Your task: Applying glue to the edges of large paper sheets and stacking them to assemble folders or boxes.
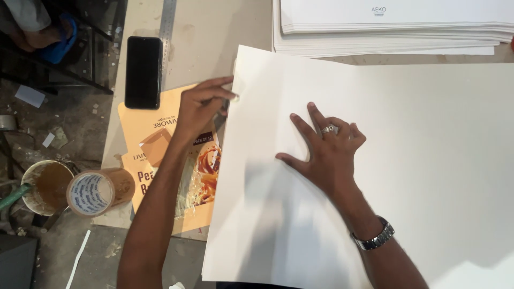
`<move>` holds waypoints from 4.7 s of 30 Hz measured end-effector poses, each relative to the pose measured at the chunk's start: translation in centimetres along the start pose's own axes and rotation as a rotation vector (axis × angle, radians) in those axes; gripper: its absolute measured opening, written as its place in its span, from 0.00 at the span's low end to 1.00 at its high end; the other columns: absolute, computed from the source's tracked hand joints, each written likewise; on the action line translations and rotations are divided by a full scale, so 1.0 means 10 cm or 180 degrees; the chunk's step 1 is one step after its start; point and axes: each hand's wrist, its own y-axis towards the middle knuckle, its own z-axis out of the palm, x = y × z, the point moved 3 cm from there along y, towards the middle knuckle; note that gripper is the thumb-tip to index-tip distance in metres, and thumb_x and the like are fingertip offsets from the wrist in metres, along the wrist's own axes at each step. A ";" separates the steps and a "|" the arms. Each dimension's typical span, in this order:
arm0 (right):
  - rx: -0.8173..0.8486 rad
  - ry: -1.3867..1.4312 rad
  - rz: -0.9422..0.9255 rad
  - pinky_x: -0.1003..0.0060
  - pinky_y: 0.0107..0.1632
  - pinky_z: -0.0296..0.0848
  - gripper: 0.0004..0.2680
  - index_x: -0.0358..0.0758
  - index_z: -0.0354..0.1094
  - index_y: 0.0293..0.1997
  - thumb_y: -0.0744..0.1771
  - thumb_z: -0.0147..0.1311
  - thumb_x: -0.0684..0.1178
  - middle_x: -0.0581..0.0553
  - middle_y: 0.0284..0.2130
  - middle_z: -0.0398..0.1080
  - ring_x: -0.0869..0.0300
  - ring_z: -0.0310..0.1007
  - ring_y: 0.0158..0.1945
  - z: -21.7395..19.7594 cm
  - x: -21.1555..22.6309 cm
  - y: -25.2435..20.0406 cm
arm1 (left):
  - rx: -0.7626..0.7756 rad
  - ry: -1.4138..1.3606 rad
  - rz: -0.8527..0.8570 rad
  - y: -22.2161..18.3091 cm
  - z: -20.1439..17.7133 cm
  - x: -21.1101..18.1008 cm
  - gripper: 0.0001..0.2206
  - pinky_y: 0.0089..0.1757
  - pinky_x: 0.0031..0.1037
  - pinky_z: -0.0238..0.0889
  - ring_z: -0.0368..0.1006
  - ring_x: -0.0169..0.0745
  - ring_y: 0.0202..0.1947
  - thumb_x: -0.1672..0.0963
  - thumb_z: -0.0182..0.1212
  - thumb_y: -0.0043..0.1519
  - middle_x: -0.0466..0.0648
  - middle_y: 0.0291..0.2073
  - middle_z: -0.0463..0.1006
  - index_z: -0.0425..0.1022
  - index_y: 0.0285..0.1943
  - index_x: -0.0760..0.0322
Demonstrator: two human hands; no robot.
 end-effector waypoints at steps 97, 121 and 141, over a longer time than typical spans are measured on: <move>-0.0051 0.0191 0.0033 0.37 0.66 0.47 0.27 0.48 0.71 0.63 0.64 0.63 0.74 0.48 0.70 0.63 0.49 0.57 0.65 -0.09 0.04 -0.02 | -0.0062 0.2597 0.1228 0.57 -0.14 -0.27 0.28 0.62 0.48 0.58 0.64 0.58 0.66 0.69 0.59 0.59 0.52 0.68 0.71 0.84 0.63 0.47; 0.0038 0.0346 0.0099 0.37 0.67 0.46 0.26 0.48 0.71 0.62 0.64 0.64 0.72 0.48 0.70 0.64 0.50 0.58 0.65 -0.11 0.06 0.01 | 0.0168 0.3471 0.1557 -0.76 -0.07 -0.33 0.23 0.71 0.39 0.55 0.45 0.50 0.79 0.64 0.62 0.65 0.42 0.80 0.48 0.85 0.50 0.27; -0.0075 0.0162 -0.0123 0.39 0.67 0.46 0.24 0.46 0.70 0.63 0.67 0.66 0.71 0.43 0.70 0.63 0.46 0.56 0.67 0.04 -0.06 -0.10 | 0.0737 0.3067 0.1977 -3.18 0.05 -0.81 0.19 0.63 0.59 0.62 0.64 0.48 0.67 0.61 0.66 0.59 0.32 0.67 0.64 0.80 0.59 0.51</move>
